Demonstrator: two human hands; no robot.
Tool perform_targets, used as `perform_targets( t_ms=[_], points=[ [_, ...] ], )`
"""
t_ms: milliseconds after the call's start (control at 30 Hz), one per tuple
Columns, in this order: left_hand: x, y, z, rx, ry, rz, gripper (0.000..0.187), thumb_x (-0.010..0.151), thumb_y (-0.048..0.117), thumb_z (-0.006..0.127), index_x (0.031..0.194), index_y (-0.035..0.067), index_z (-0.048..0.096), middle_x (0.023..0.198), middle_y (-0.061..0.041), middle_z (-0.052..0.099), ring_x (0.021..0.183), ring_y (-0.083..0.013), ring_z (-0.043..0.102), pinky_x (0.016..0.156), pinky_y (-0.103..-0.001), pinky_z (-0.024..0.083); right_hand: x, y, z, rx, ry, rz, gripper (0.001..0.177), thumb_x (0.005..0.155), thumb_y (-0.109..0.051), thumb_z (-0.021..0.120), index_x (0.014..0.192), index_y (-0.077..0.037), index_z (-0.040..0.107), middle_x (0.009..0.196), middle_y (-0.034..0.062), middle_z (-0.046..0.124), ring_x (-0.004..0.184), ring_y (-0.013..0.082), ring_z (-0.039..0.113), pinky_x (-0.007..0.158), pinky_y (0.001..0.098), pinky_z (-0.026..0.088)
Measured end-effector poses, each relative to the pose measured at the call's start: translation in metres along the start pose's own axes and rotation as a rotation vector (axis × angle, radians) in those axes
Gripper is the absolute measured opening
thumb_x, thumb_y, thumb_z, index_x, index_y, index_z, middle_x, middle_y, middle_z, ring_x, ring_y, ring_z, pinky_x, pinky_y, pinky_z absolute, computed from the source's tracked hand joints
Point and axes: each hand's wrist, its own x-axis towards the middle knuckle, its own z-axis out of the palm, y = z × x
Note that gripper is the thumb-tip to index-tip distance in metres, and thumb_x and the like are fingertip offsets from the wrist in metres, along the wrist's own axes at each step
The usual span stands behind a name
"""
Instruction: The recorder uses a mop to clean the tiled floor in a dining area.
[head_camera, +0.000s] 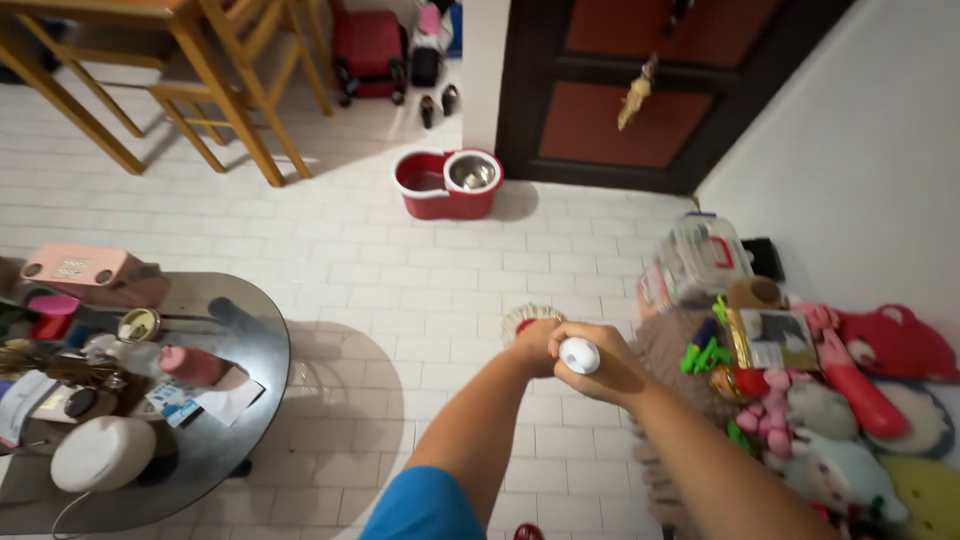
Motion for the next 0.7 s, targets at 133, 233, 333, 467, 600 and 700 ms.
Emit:
perform_targets(
  t_ms=[133,233,333,467,600,700],
  points=[
    [-0.017,0.014,-0.043,0.051,-0.056,-0.01,0.015,0.077,0.024,0.069,0.078,0.01,0.071,0.095,-0.018,0.074,0.093,-0.0375,0.07,0.079,-0.044,0.057,0.009,-0.002,0.01,0.058,0.027,-0.104,0.014,0.071,-0.002,0.067,0.083,-0.008,0.068,0.076,0.0003,0.07,0.07,0.0096,0.064,0.064,0.0273,0.054],
    [-0.044,0.017,-0.076,0.072,-0.032,-0.023,0.015,0.075,0.024,0.069,0.077,0.009,0.071,0.095,-0.018,0.073,0.093,-0.0381,0.069,0.079,-0.045,0.057,0.016,-0.016,0.028,0.094,-0.007,-0.178,0.014,0.072,-0.001,0.066,0.084,-0.007,0.068,0.076,0.0,0.069,0.072,0.0082,0.063,0.066,0.0265,0.054],
    [-0.068,0.008,-0.108,0.038,0.009,-0.08,0.018,0.072,0.026,0.071,0.077,0.009,0.071,0.092,-0.017,0.074,0.091,-0.0381,0.07,0.077,-0.046,0.057,0.029,-0.042,0.044,0.114,-0.051,-0.157,0.014,0.072,-0.002,0.067,0.085,-0.007,0.069,0.076,-0.0003,0.069,0.07,0.0091,0.061,0.064,0.0268,0.053],
    [-0.099,-0.004,-0.15,0.088,0.034,-0.212,0.022,0.069,0.029,0.072,0.08,0.01,0.07,0.092,-0.016,0.074,0.09,-0.0382,0.069,0.08,-0.046,0.057,0.05,-0.079,0.066,0.147,-0.15,-0.099,0.014,0.072,-0.002,0.065,0.084,-0.008,0.069,0.075,0.0002,0.068,0.067,0.0102,0.062,0.062,0.028,0.053],
    [-0.129,-0.022,-0.182,0.174,0.039,-0.272,0.022,0.073,0.032,0.07,0.082,0.012,0.069,0.094,-0.013,0.074,0.091,-0.0366,0.069,0.081,-0.045,0.056,0.07,-0.098,0.092,0.214,-0.185,-0.247,0.016,0.072,0.0,0.063,0.085,-0.007,0.069,0.083,-0.0007,0.07,0.074,0.0084,0.063,0.067,0.0268,0.054],
    [-0.152,-0.034,-0.2,0.21,0.08,-0.26,0.024,0.073,0.035,0.07,0.082,0.013,0.069,0.095,-0.012,0.074,0.092,-0.0356,0.069,0.081,-0.045,0.056,0.08,-0.104,0.11,0.214,-0.231,-0.306,0.016,0.074,0.0,0.063,0.088,-0.006,0.07,0.079,0.0,0.07,0.072,0.009,0.062,0.067,0.0265,0.053]
  ],
)
